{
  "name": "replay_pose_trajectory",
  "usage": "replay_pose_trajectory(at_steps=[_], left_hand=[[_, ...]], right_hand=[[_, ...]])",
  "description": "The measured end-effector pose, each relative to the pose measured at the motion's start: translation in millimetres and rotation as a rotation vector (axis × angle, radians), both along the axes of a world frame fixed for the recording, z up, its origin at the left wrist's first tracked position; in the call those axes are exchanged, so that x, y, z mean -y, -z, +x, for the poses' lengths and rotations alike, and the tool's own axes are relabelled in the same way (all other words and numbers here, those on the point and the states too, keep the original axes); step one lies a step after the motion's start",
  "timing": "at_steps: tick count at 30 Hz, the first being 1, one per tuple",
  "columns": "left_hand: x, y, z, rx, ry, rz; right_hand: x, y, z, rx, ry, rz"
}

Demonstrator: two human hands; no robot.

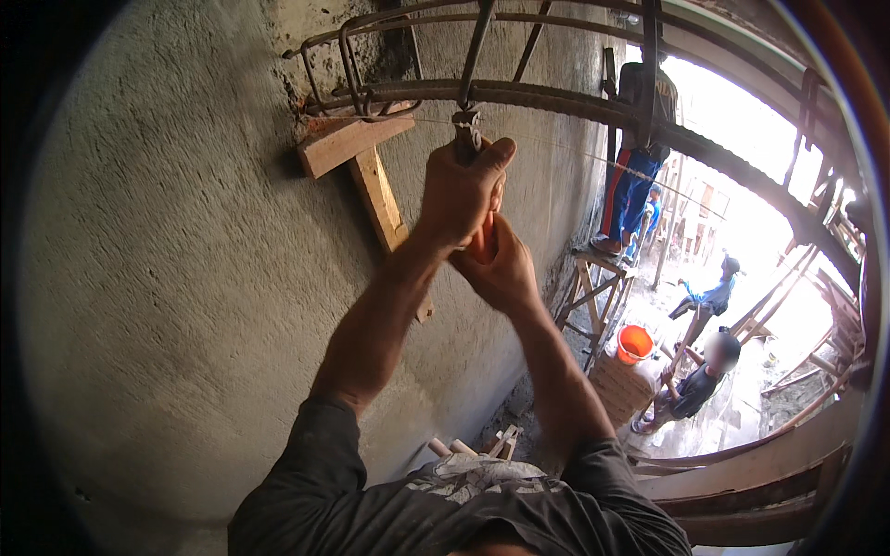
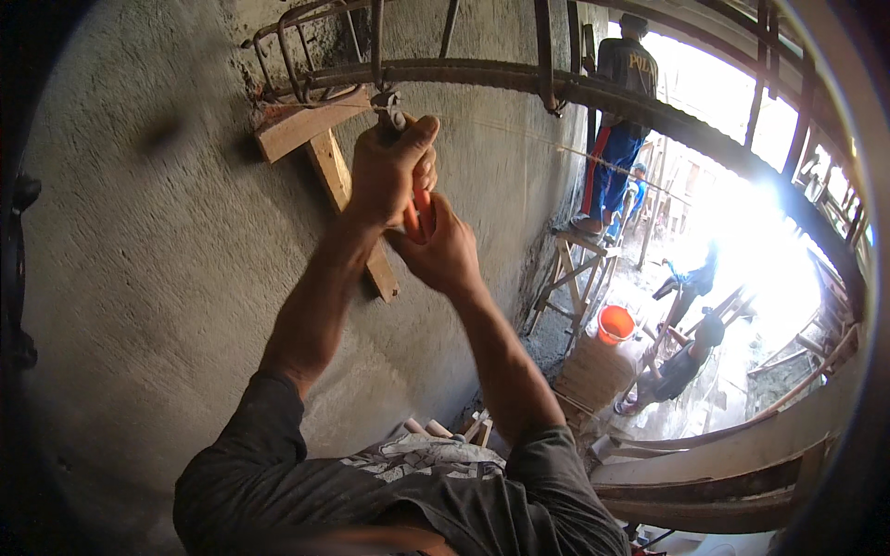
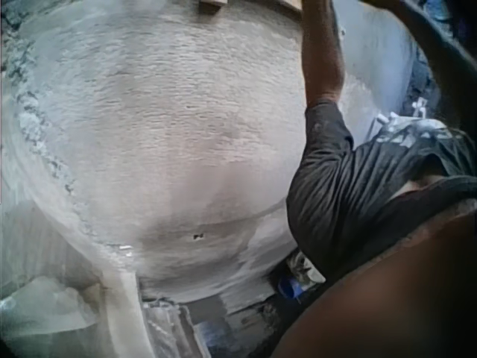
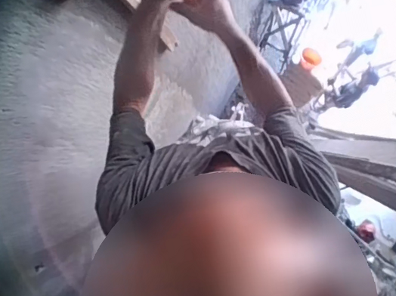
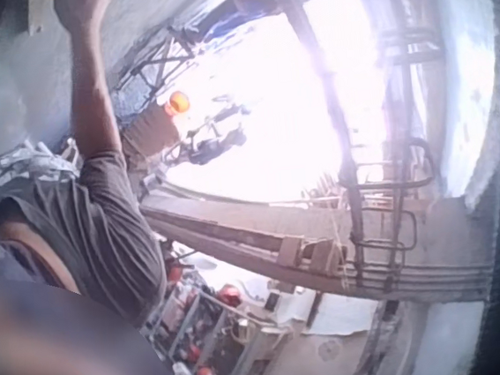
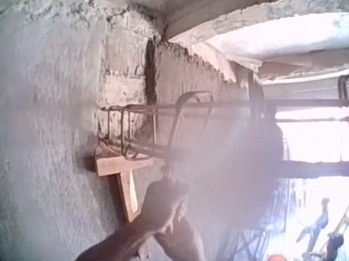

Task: The person uses pliers to twist and secure wire ties around intersecting rebar rods, forming a reinforced concrete cage. They repeatedly wrap wire and twist it to fasten the joints of the rebar framework.

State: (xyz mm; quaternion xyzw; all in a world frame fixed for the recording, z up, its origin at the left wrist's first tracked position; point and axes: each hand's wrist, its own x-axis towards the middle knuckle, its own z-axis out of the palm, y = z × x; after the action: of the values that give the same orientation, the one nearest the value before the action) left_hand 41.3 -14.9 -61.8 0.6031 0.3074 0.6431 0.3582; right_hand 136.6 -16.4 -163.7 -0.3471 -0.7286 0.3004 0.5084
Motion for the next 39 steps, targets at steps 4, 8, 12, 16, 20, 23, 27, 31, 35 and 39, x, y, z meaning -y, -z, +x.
replay_pose_trajectory(at_steps=[4, 8, 12, 16, 20, 23, 27, 31, 35, 39], left_hand=[[-21, 11, 26, 0.142, -0.264, 0.072], [8, 12, 6, -0.500, -0.602, 0.310], [88, -29, -50, -0.857, -0.377, 0.623], [77, -135, -41, -0.602, -0.270, 1.201], [24, -209, -5, -1.196, -0.263, 1.053], [11, -217, -6, -1.182, -0.116, 0.935], [-13, -224, -11, -1.124, 0.043, 0.948], [-27, -229, -32, -1.261, -0.655, 0.892], [-26, -224, -44, -1.031, -0.305, 0.845], [-28, -222, -47, -0.960, -0.219, 0.925]], right_hand=[[4, 6, -10, -0.178, 0.384, 0.289], [-15, 11, -11, -0.056, 0.419, 0.197], [-25, 15, -16, -0.172, 0.429, 0.366], [-25, 18, -25, -0.208, 0.417, 0.336], [-26, 16, -25, -0.187, 0.452, 0.314], [-24, 15, -18, -0.176, 0.450, 0.336], [-19, 14, -15, -0.103, 0.436, 0.290], [-14, 13, -19, -0.074, 0.455, 0.289], [-9, 11, -23, -0.100, 0.509, 0.327], [-6, 15, -27, -0.085, 0.530, 0.315]])
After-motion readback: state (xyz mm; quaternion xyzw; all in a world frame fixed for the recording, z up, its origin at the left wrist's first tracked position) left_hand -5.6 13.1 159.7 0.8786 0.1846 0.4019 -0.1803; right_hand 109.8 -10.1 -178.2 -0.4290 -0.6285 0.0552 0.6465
